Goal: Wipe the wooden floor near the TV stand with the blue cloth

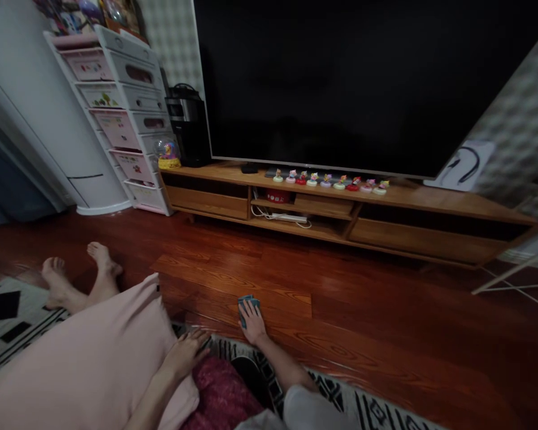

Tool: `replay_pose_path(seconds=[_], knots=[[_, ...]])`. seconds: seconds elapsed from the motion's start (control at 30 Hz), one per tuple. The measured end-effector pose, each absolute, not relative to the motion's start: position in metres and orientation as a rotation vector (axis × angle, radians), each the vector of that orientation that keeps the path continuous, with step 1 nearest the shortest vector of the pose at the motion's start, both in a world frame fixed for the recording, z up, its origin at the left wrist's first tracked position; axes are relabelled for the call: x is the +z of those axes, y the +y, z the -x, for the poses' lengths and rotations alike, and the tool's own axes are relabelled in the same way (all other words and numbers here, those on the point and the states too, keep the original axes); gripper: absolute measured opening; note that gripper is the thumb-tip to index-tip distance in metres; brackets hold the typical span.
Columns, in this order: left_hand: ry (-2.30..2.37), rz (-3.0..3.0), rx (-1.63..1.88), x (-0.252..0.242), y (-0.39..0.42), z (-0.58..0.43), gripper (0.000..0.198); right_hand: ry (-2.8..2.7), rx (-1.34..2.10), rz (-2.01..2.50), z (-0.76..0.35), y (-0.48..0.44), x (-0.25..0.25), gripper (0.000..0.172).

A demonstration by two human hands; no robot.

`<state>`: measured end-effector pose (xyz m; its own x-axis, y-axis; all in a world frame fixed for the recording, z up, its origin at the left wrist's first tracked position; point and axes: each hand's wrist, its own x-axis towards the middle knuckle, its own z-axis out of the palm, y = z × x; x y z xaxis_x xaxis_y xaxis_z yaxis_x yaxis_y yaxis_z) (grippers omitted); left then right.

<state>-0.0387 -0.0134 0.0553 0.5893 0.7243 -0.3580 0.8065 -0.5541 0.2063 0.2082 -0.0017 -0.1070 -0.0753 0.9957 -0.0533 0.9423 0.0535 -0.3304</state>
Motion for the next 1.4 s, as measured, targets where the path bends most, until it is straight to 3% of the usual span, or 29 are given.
replay_pose_path(seconds=[0.17, 0.47, 0.83, 1.2, 1.4], knots=[[1.271, -2.482, -0.359, 0.057, -0.013, 0.038, 0.051, -2.089, 0.430, 2.031, -0.197, 0.013, -0.110, 0.063], [1.263, -2.494, -0.351, 0.051, -0.011, 0.040, 0.053, -2.329, 0.511, 1.751, -0.229, -0.077, -0.137, 0.062], [1.297, -2.494, -0.350, 0.055, -0.012, 0.039, 0.052, -1.949, 0.485, 2.193, -0.196, 0.038, -0.103, 0.063], [1.276, -2.459, -0.316, 0.053, -0.012, 0.039, 0.052, -2.293, 0.491, 1.902, -0.218, -0.064, -0.133, 0.060], [1.279, -2.466, -0.342, 0.053, -0.012, 0.040, 0.053, -2.146, 0.471, 2.037, -0.221, -0.015, -0.118, 0.061]])
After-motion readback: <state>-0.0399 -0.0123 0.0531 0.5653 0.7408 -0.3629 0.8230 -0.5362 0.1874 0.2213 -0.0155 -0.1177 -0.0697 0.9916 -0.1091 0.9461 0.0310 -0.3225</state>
